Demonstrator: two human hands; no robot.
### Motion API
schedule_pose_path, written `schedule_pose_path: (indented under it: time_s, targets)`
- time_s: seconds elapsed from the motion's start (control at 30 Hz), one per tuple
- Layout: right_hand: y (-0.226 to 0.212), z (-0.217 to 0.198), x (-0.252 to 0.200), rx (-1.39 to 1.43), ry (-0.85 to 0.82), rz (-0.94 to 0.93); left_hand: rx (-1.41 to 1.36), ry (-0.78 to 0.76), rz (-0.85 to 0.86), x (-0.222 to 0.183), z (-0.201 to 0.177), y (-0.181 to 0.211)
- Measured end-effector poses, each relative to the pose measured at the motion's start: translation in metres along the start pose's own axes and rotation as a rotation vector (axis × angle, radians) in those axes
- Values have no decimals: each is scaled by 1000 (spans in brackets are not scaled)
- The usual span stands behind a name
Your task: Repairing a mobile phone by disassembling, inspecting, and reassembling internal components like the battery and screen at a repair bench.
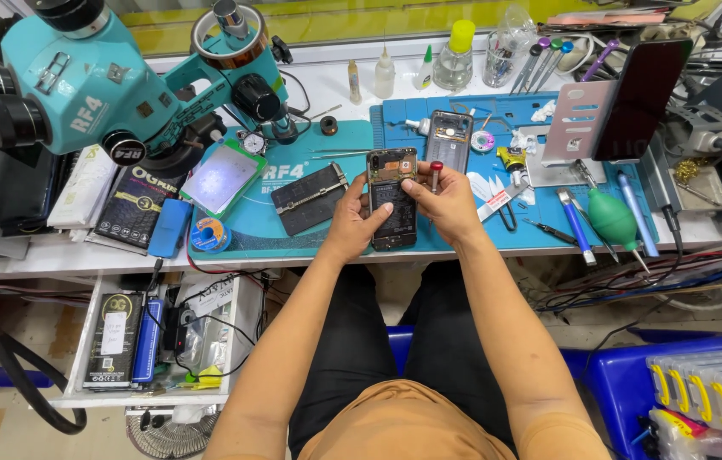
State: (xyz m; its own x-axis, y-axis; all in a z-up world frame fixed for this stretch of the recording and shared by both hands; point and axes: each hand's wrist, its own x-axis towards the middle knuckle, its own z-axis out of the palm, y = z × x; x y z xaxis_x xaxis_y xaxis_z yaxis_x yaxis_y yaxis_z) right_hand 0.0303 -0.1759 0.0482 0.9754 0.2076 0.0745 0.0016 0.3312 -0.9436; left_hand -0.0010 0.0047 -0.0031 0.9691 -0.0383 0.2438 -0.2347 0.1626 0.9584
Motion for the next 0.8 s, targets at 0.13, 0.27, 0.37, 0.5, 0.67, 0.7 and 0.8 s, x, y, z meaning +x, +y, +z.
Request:
schedule_pose_path:
  time_s: [0.13,0.27,0.37,0.5,0.67,0.7,0.8]
  targets:
    - [7,-7,6,14,-13,2,24,-6,0,1,-1,-4]
    - [3,-3,6,16,-2,6,42,-14,17,0,1,-1]
    - [7,-3,7,-11,20,9,58,-18,26,-1,2,-1]
    - [8,3,5,-27,57,7,72,-21,42,-1,2,-4]
    - [15,-2,9,4,66,47,77,-27,52,-1,3,-1]
    - [19,-6,10,17,59,73,78,-24,51,-2,3,-1]
    - [5,-1,9,87,51,157,69,-40,43,-3,3,5]
